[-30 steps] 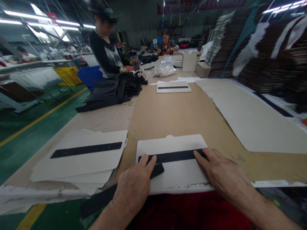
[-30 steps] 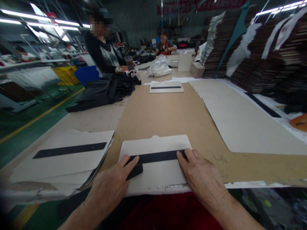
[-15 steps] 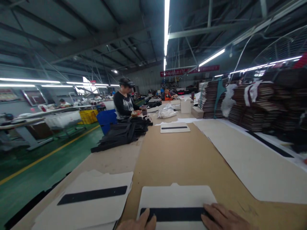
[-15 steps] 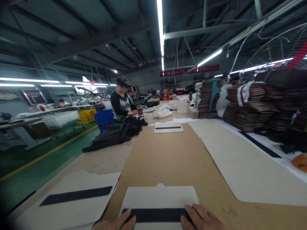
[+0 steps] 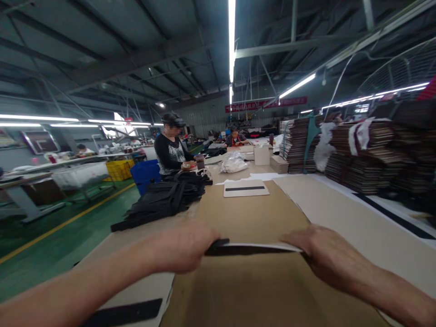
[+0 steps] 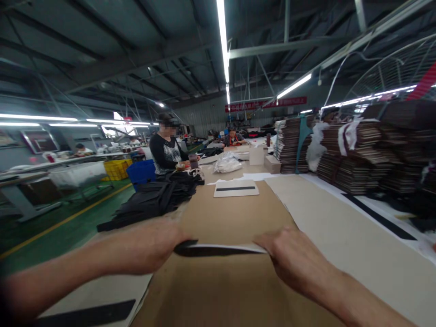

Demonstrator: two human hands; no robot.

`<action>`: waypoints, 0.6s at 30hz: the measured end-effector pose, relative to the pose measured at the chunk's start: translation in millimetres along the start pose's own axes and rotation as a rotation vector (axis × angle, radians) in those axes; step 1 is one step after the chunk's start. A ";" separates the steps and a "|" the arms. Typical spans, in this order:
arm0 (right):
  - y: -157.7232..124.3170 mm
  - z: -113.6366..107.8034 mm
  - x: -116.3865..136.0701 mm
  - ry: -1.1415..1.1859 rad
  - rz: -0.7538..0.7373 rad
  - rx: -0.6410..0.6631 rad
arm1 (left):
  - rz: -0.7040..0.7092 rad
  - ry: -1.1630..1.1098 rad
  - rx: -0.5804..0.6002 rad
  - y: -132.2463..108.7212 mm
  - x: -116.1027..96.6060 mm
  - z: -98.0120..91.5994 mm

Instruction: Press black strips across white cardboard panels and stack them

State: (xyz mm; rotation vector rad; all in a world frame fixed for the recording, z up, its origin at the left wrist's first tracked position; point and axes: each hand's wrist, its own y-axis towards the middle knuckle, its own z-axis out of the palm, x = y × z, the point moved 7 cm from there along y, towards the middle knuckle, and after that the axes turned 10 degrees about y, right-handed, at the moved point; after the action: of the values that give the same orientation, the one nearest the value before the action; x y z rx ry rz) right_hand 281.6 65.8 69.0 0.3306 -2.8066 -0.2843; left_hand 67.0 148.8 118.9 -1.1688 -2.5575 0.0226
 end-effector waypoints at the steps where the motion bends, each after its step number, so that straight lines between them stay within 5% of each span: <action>1: 18.0 -9.3 -11.9 -0.040 0.040 -0.008 | 0.030 0.071 0.017 16.2 7.8 -10.6; 5: 95.3 -36.1 -60.8 -0.206 0.120 -0.139 | -0.019 0.273 -0.094 90.4 50.7 -38.4; 9: 168.5 -34.8 -108.5 -0.242 0.122 -0.268 | -0.094 0.341 -0.236 169.3 90.2 -30.8; 14: 233.9 -6.0 -162.7 -0.270 0.136 -0.320 | -0.188 0.280 -0.354 255.2 122.5 2.9; 18: 255.0 45.2 -197.4 -0.241 0.178 -0.251 | -0.194 0.208 -0.320 298.9 120.6 60.5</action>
State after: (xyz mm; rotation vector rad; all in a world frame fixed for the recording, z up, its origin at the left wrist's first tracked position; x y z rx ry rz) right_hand 400.9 366.4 31.5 -0.0120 -2.9605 -0.6664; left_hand 194.4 443.6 51.9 -0.9596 -2.5325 -0.5418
